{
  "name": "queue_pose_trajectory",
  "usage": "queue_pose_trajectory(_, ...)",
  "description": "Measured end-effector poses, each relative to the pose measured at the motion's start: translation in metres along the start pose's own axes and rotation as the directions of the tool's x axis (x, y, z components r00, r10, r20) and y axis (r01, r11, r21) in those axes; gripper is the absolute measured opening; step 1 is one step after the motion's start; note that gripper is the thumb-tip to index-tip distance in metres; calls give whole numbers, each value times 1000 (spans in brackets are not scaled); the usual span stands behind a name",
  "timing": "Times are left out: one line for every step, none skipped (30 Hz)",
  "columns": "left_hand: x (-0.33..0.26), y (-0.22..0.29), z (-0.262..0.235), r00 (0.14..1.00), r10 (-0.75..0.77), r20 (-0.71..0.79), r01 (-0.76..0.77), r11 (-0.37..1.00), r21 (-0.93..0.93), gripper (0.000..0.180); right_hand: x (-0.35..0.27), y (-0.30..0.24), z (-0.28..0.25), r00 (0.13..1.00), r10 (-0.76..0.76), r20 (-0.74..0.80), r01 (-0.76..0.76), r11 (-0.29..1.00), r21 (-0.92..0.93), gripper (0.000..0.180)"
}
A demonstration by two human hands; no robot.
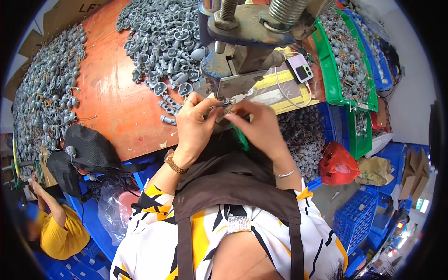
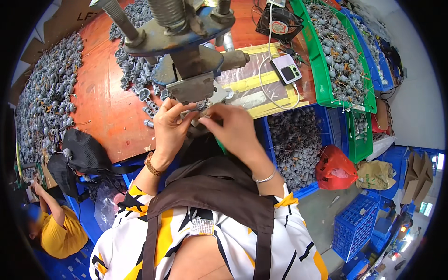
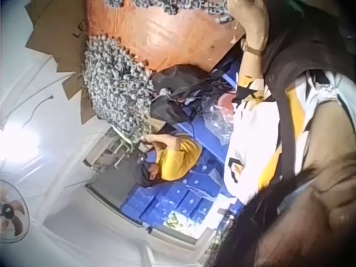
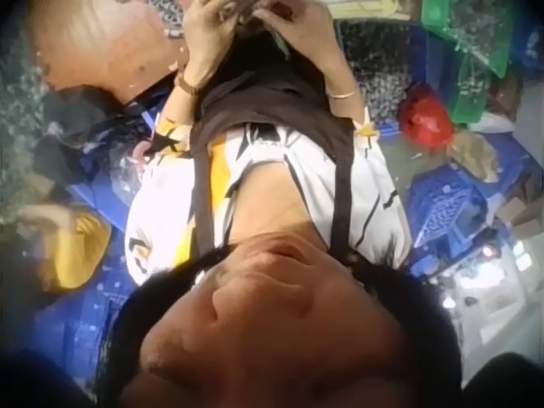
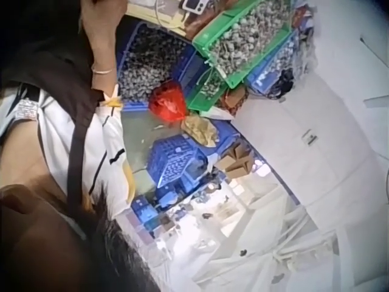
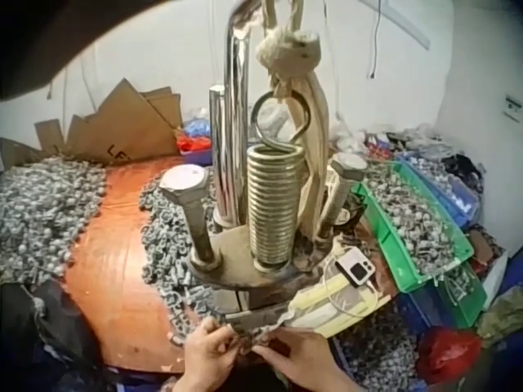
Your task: The person assembles small metal parts by hand using a manual press machine at a workstation, taking parts from bins and pressing them into a finished assembly.
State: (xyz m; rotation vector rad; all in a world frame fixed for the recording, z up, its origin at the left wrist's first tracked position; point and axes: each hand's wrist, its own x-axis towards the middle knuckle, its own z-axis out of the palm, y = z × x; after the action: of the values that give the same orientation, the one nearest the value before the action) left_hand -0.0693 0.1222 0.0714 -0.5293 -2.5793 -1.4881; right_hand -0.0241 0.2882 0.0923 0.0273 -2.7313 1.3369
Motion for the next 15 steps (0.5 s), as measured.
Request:
queue_pose_trajectory(0, 0, 0, 1000, 2, -10, -1, 999, 39, 17, 4, 0, -11, 998, 49, -26, -45, 992, 115, 13)
queue_pose_trajectory(-1, 1, -1, 1000, 5, -23, -3, 997, 79, 17, 13, 2, -25, 991, 89, -95, -74, 986, 151, 9)
queue_pose_trajectory(-2, 5, 0, 999, -28, -35, 30, 997, 65, 19, 26, 9, -37, 975, 124, -185, -79, 970, 231, 10)
queue_pose_trajectory(-3, 5, 1, 999, -20, -38, 23, 998, 63, 19, 42, 1, -56, 968, 64, -243, -35, 992, 121, 12)
queue_pose_trajectory(-4, 8, 4, 998, -33, -62, 37, 997, 61, 19, 62, 13, -60, 930, 46, -365, 89, 934, 346, 13)
queue_pose_trajectory(-5, 9, 4, 995, -50, -89, 55, 997, 61, 19, 82, 4, -75, 945, -22, -325, 137, 933, 334, 13)
queue_pose_trajectory(-6, 8, 5, 995, -37, -92, 43, 997, 57, 19, 96, -10, -80, 967, 83, -243, 75, 814, 576, 14)
queue_pose_trajectory(-7, 7, 7, 995, -42, -95, 47, 997, 55, 18, 115, -17, -79, 972, 1, -235, 169, 695, 698, 17)
queue_pose_trajectory(-7, 7, 7, 994, -42, -100, 48, 997, 53, 18, 135, -15, -86, 990, -36, -135, 131, 586, 800, 23)
queue_pose_trajectory(-7, 8, 8, 994, -26, -109, 32, 998, 53, 18, 147, -19, -93, 972, -195, -131, 222, 577, 786, 27)
queue_pose_trajectory(-8, 6, 7, 994, -28, -108, 37, 996, 79, 18, 143, -53, -96, 966, -228, -119, 244, 665, 706, 32)
queue_pose_trajectory(-9, 5, 7, 994, -29, -103, 40, 994, 103, 17, 136, -84, -102, 960, -257, -108, 268, 743, 613, 36)
queue_pose_trajectory(-9, 9, 11, 995, -18, -95, 25, 997, 75, 18, 138, -71, -109, 868, -329, -372, 470, 788, 399, 57)
queue_pose_trajectory(-11, 7, 8, 993, -22, -116, 32, 996, 84, 18, 122, -85, -110, 835, -360, -416, 543, 656, 524, 29)
queue_pose_trajectory(-13, 6, 5, 992, -30, -125, 43, 993, 106, 17, 91, -96, -112, 813, -384, -438, 566, 700, 436, 32)
